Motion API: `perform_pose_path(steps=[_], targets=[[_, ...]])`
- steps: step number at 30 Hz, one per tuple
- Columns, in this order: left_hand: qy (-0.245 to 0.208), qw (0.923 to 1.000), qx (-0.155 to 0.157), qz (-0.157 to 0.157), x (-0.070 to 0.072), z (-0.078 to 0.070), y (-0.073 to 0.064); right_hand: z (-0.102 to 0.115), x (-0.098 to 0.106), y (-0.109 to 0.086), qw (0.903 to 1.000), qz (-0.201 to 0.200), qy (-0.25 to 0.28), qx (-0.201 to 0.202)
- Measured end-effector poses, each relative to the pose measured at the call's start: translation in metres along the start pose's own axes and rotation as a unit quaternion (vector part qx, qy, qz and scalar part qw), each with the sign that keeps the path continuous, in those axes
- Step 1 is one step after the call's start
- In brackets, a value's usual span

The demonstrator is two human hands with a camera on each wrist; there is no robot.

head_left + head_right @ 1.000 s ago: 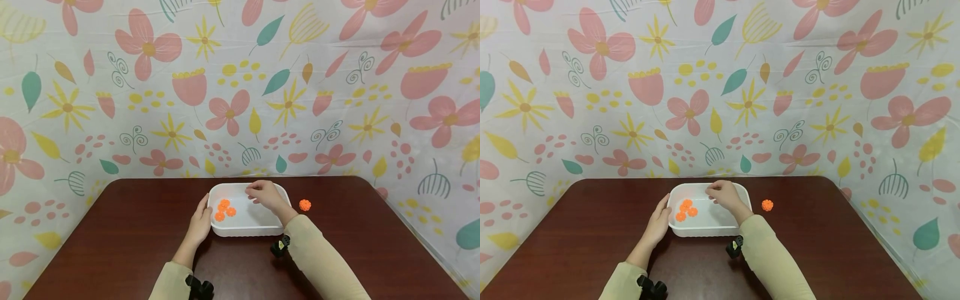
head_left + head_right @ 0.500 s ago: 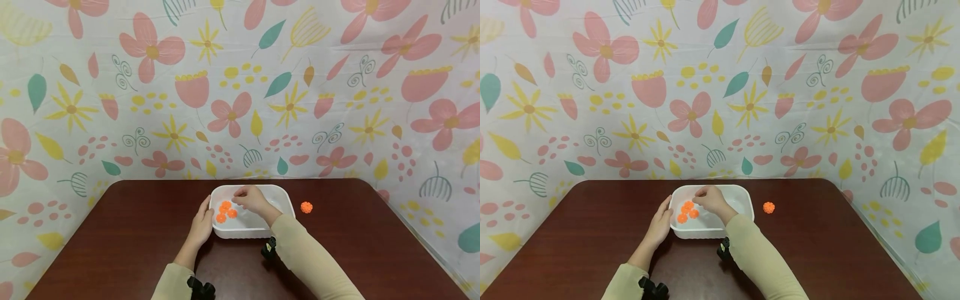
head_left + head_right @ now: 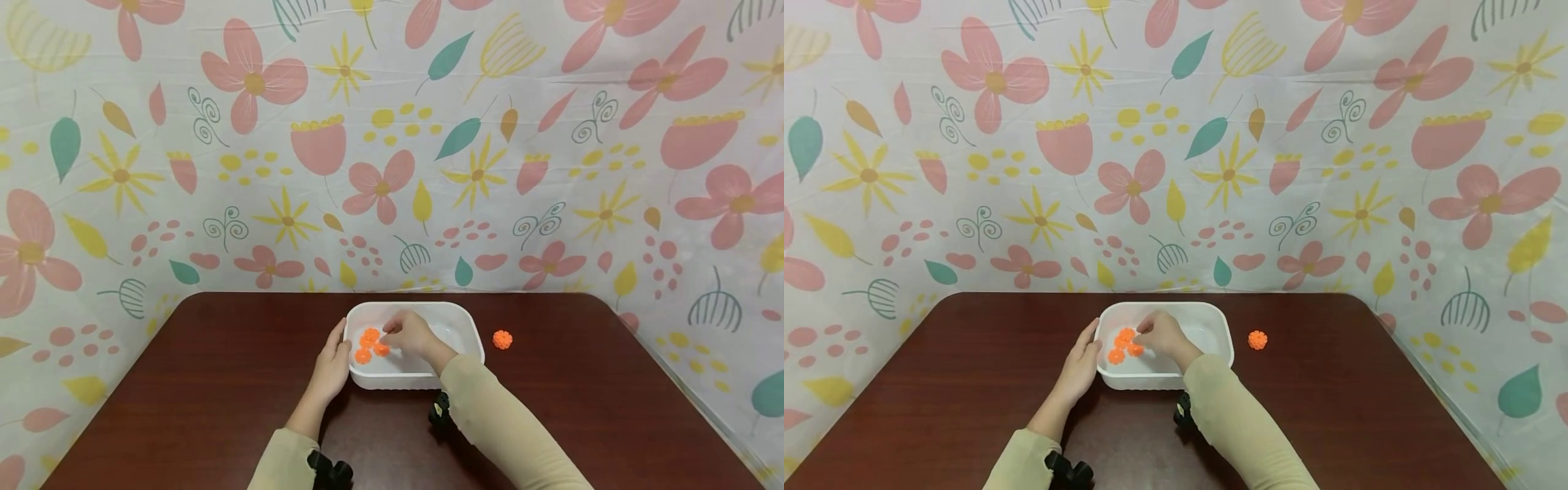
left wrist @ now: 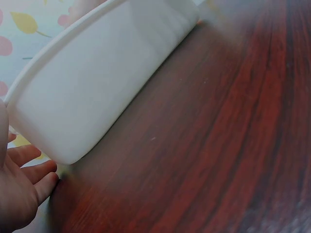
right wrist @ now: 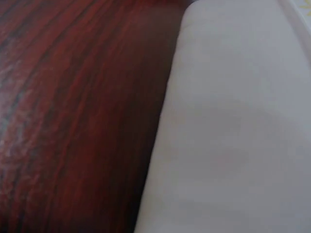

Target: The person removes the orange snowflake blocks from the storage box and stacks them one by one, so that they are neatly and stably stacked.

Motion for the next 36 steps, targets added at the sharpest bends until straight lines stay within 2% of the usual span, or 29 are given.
perform_pose_path(steps=[4, 8, 14, 21, 27, 36], targets=[[0.009, 0.9999, -0.012, -0.005, 0.000, 0.000, 0.001, -0.004, -0.003, 0.002, 0.9998, 0.013, -0.012, -0.001], [0.005, 1.0000, -0.004, -0.005, 0.000, 0.001, 0.002, -0.007, -0.007, 0.005, 0.9994, 0.018, -0.027, 0.013], [0.004, 1.0000, 0.001, -0.006, 0.000, 0.000, 0.001, -0.011, -0.013, 0.005, 0.9975, 0.037, -0.060, 0.003], [0.002, 1.0000, 0.004, -0.002, 0.000, 0.001, 0.001, -0.009, -0.016, 0.005, 0.9948, 0.045, -0.085, 0.035], [0.004, 1.0000, 0.004, -0.002, 0.001, 0.000, 0.000, -0.008, -0.017, 0.005, 0.9943, 0.048, -0.087, 0.039], [0.006, 1.0000, 0.001, -0.006, 0.001, 0.000, 0.001, -0.009, -0.015, 0.006, 0.9967, 0.052, -0.056, 0.027]])
Point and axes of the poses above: each hand's wrist, its own y-axis towards the middle knuckle, its own x-axis out of the back of the hand, z = x × y, the point moved 5 cm from there along y, towards the middle knuckle, and after that the axes turned 5 degrees about -y, right-handed, at the moved point
